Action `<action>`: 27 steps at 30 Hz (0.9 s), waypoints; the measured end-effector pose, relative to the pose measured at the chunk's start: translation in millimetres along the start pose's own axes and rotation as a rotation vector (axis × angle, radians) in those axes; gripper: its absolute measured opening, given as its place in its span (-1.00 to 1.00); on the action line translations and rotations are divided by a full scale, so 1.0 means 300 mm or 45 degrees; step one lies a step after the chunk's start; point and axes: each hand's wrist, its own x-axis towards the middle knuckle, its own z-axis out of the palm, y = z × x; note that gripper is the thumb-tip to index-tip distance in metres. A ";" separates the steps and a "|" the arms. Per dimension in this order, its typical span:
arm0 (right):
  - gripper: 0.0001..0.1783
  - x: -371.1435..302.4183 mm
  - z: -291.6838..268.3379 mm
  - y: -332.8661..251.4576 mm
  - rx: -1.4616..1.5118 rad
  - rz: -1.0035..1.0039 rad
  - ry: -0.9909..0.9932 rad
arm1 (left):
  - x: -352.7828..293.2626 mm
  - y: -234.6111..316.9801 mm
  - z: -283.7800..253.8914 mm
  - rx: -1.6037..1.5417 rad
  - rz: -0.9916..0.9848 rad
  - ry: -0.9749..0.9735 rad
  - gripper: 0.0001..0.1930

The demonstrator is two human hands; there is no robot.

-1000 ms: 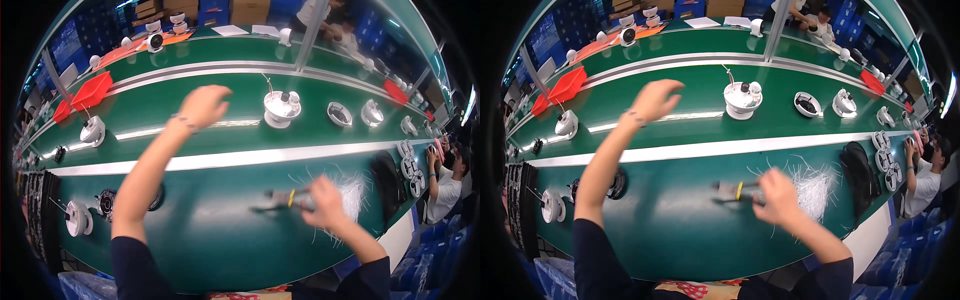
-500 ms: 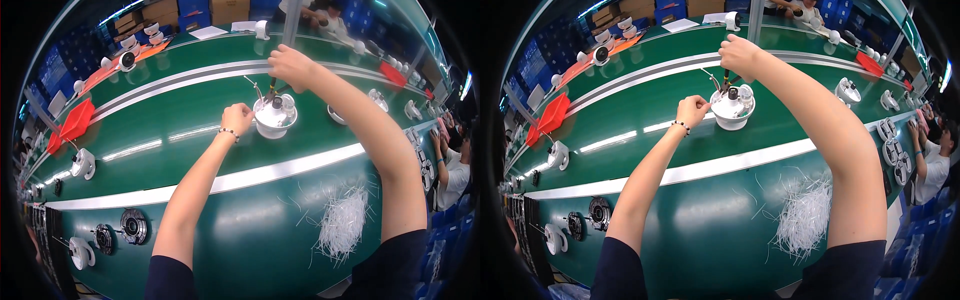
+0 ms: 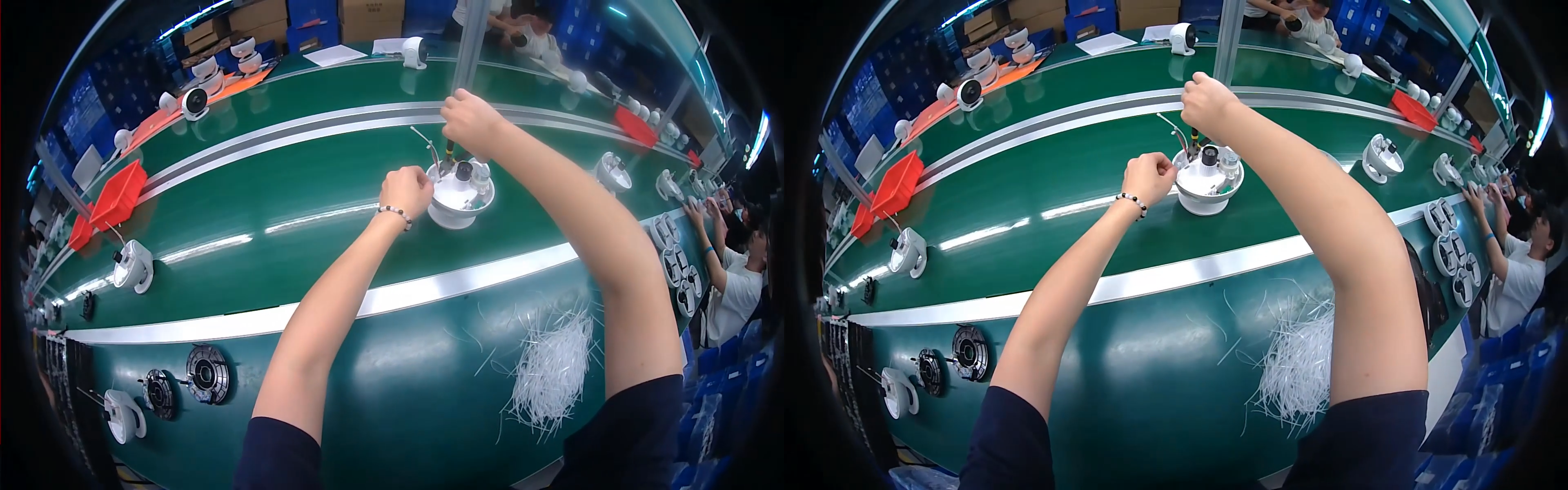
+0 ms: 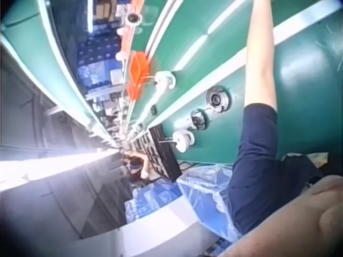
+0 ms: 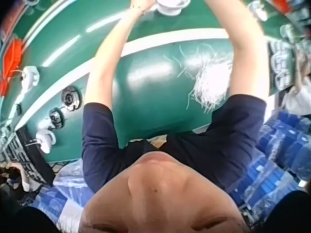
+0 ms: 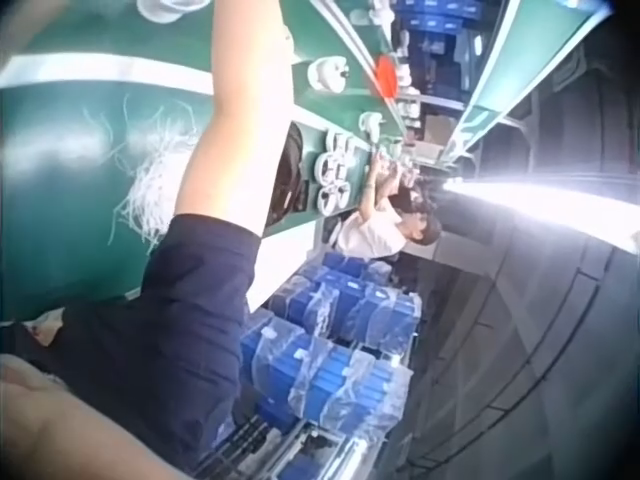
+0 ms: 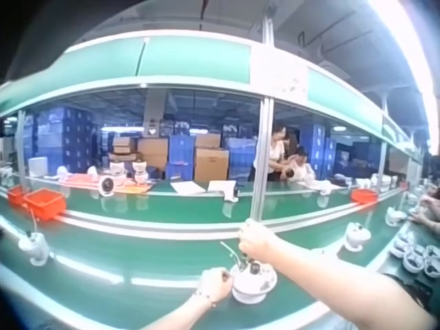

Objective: Assembling small electronic fan components at a factory workstation.

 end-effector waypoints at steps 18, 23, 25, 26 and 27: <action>-0.74 -0.166 -0.044 0.105 0.200 0.272 -0.212 | -0.010 0.073 0.043 -0.108 0.060 0.173 -0.88; -0.48 -0.332 -0.254 0.159 0.671 0.638 0.347 | -0.358 0.154 0.095 -0.647 0.390 -0.095 -0.90; -0.49 -0.331 -0.324 0.111 0.846 0.563 0.547 | -0.499 0.178 0.083 -0.203 0.600 -0.785 -0.64; -0.48 -0.340 -0.341 0.065 0.971 0.551 0.521 | -0.548 0.225 -0.039 0.041 0.601 -1.005 -0.39; -0.46 -0.344 -0.384 -0.010 0.962 0.504 0.617 | -0.573 0.198 -0.127 -0.024 0.498 -1.113 -0.29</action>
